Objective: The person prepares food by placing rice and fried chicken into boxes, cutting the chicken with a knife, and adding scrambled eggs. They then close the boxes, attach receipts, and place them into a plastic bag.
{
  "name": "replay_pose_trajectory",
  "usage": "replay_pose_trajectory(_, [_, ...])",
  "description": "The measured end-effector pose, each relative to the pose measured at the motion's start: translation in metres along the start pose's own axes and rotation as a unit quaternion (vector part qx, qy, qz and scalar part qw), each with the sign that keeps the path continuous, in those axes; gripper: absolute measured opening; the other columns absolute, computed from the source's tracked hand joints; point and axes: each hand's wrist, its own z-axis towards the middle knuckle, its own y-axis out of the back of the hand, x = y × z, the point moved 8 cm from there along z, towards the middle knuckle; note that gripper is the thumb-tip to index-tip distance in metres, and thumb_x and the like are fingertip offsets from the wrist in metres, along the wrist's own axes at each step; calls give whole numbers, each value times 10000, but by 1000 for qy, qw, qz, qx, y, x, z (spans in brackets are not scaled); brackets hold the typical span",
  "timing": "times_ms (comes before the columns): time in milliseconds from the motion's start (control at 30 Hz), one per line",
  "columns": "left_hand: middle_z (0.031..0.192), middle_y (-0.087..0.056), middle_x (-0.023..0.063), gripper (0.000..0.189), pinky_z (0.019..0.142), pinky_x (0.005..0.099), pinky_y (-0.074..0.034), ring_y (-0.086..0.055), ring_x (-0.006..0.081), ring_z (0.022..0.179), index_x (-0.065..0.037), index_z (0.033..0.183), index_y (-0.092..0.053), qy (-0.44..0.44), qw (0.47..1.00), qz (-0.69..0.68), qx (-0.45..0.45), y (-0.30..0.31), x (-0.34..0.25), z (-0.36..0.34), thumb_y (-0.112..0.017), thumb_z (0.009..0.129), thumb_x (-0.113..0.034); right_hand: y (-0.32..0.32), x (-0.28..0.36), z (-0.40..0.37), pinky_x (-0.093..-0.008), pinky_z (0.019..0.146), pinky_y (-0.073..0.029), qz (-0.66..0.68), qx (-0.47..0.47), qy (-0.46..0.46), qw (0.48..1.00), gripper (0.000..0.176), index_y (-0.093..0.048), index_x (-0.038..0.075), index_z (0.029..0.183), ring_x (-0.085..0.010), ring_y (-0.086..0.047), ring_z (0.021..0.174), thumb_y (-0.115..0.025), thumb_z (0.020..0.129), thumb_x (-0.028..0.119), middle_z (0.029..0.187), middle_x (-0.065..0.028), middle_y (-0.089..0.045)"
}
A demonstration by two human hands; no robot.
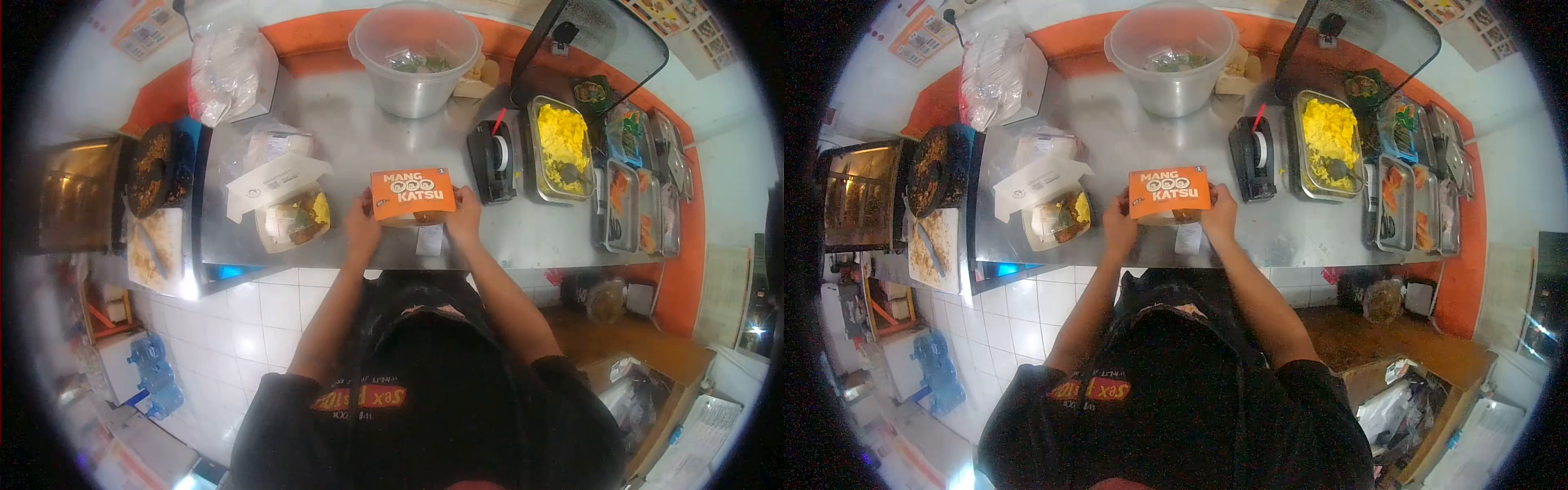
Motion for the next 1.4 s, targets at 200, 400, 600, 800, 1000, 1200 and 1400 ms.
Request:
replay_pose_trajectory(200, [807, -664, 178, 223, 682, 326, -493, -635, 191, 732, 50, 840, -588, 82, 988, 118, 53, 17, -22, 10, -667, 825, -158, 3, 4, 24, -379, 623, -467, -119, 144, -25, 982, 172, -555, -25, 765, -338, -614, 678, -667, 754, 105, 721, -205, -614])
replay_pose_trajectory(400, [912, -680, 179, 198, 718, 324, -507, -661, 212, 797, 69, 912, -578, 110, 989, 57, 86, 11, 4, 3, -664, 795, -66, -2, -14, 12, -345, 603, -451, -98, 163, -32, 981, 248, -533, -13, 750, -272, -590, 646, -710, 741, 160, 694, -176, -597])
replay_pose_trajectory(600, [1064, -667, 162, 214, 837, 321, -505, -655, 234, 940, 32, 1006, -594, 39, 994, -63, 85, 4, 3, -5, -629, 796, 13, -2, -22, 3, -335, 645, -476, -47, 168, -26, 984, 263, -546, -6, 832, -219, -610, 688, -724, 753, 171, 738, -136, -619])
replay_pose_trajectory(800, [1069, -648, 197, 467, 832, 403, -500, -623, 362, 941, -61, 1261, -548, -143, 967, 178, 116, 7, -16, -12, -611, 799, -40, 3, -12, -18, -322, 925, -456, 47, 194, 26, 980, 535, -527, 79, 1296, -258, -592, 1112, -693, 788, 106, 1211, -213, -594])
replay_pose_trajectory(1000, [1166, -617, 166, 611, 841, 438, -477, -577, 363, 992, -96, 1339, -473, -169, 930, 214, 246, 6, -22, -19, -691, 778, -200, 3, -9, -29, -338, 1026, -384, 47, 353, 44, 933, 776, -398, 120, 1410, -289, -380, 1331, -771, 729, 133, 1452, -187, -369])
replay_pose_trajectory(1200, [1080, -621, 178, 686, 777, 437, -477, -585, 336, 909, -100, 1377, -416, -180, 918, 212, 284, 0, -3, -23, -711, 781, -268, -3, -23, -21, -315, 1011, -404, 38, 331, 13, 943, 753, -474, 133, 1360, -222, -489, 1239, -805, 683, 133, 1398, -183, -444])
replay_pose_trajectory(1400, [900, -617, 169, 642, 709, 418, -474, -588, 321, 810, -66, 1357, -434, -152, 930, 239, 236, 1, -4, -23, -701, 793, -220, -7, -34, -15, -306, 948, -449, 111, 287, -13, 952, 632, -595, 144, 1248, -216, -585, 1122, -819, 657, 154, 1278, -180, -561])
